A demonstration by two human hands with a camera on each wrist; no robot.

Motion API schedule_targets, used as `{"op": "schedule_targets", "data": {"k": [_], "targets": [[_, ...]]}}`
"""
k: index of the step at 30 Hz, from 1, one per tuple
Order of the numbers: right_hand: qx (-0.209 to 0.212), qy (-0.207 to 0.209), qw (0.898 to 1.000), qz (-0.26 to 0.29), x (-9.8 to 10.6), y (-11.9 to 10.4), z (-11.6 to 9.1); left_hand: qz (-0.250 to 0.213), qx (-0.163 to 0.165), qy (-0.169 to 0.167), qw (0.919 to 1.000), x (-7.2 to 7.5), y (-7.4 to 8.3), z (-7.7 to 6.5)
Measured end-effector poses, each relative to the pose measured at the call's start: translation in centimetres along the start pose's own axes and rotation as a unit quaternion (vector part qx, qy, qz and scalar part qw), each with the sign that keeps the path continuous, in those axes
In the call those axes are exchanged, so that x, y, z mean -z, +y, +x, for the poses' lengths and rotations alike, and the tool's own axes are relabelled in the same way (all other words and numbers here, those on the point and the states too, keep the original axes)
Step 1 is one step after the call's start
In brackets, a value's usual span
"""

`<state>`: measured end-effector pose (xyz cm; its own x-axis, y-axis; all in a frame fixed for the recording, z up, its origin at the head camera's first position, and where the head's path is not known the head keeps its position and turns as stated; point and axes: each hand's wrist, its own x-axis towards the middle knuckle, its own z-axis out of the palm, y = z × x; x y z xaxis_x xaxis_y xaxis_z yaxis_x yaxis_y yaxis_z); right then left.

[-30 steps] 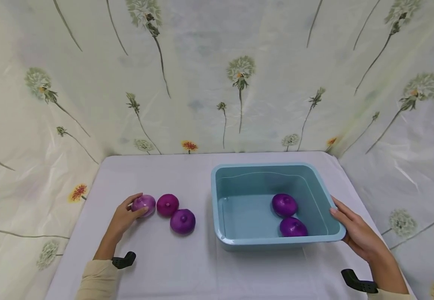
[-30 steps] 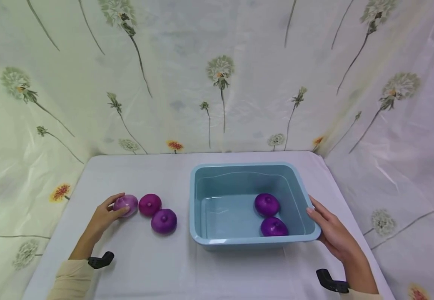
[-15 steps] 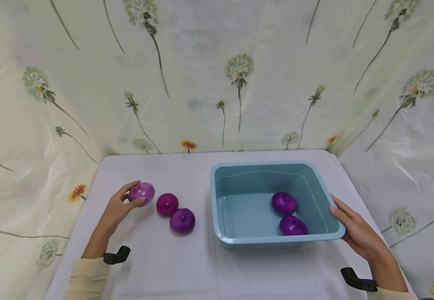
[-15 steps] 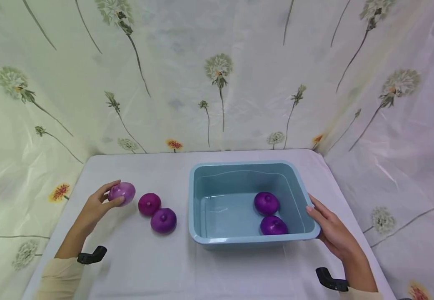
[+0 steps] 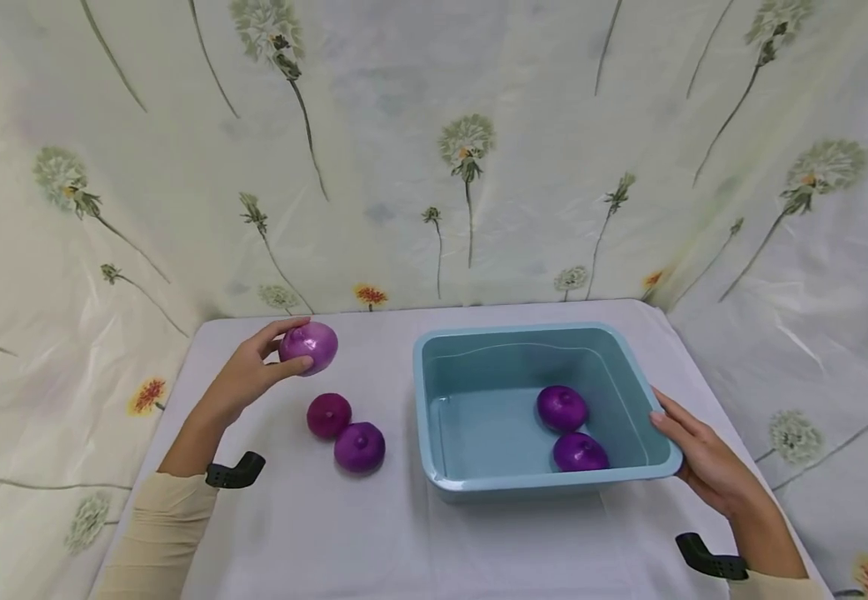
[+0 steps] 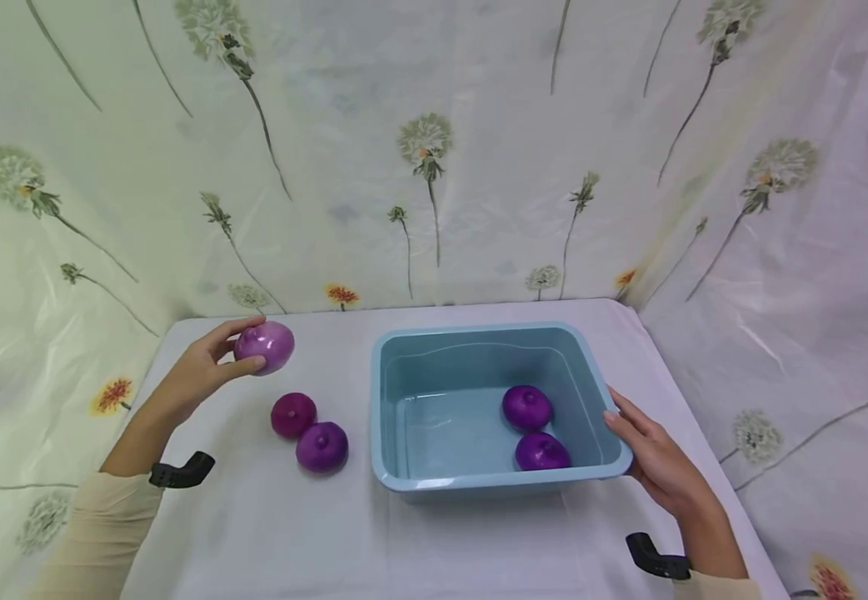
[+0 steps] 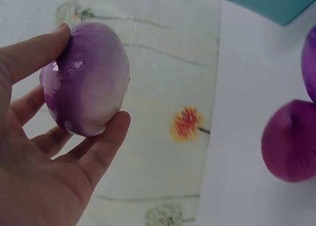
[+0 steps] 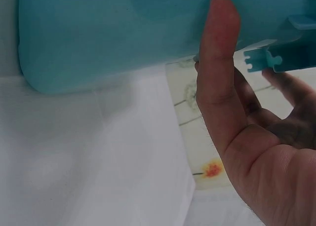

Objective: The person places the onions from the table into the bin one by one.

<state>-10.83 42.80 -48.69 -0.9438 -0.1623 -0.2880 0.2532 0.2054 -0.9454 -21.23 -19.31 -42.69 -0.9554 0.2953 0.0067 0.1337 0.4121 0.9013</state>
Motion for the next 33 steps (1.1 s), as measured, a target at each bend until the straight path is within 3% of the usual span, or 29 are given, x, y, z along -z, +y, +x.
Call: {"op": "schedule_targets", "data": {"k": [8, 13, 17, 23, 29, 33], "targets": [[0.002, 0.011, 1.000, -0.016, 0.1, 0.1, -0.4, -0.001, -0.033, -0.061, 0.9976, -2.5, 4.8, 3.1], [0.005, 0.013, 1.000, -0.014, 0.2, 0.1, -0.7, -0.012, -0.063, -0.098, 0.9931, -4.9, 7.5, 5.2], [0.008, 0.013, 1.000, -0.010, 0.3, 0.1, -0.8, 0.005, -0.098, -0.126, 0.9871, -7.2, 9.4, 6.9], [0.016, 0.017, 1.000, -0.013, 0.3, 0.0, -0.9, 0.040, -0.159, -0.184, 0.9692, -10.8, 12.1, 8.6], [0.021, 0.013, 1.000, -0.006, 0.1, -0.1, -0.5, 0.056, -0.180, -0.246, 0.9509, -14.7, 14.1, 10.2], [0.015, 0.015, 1.000, 0.000, -0.1, 0.2, -0.4, 0.086, -0.203, -0.290, 0.9314, -17.6, 14.9, 11.5]]}}
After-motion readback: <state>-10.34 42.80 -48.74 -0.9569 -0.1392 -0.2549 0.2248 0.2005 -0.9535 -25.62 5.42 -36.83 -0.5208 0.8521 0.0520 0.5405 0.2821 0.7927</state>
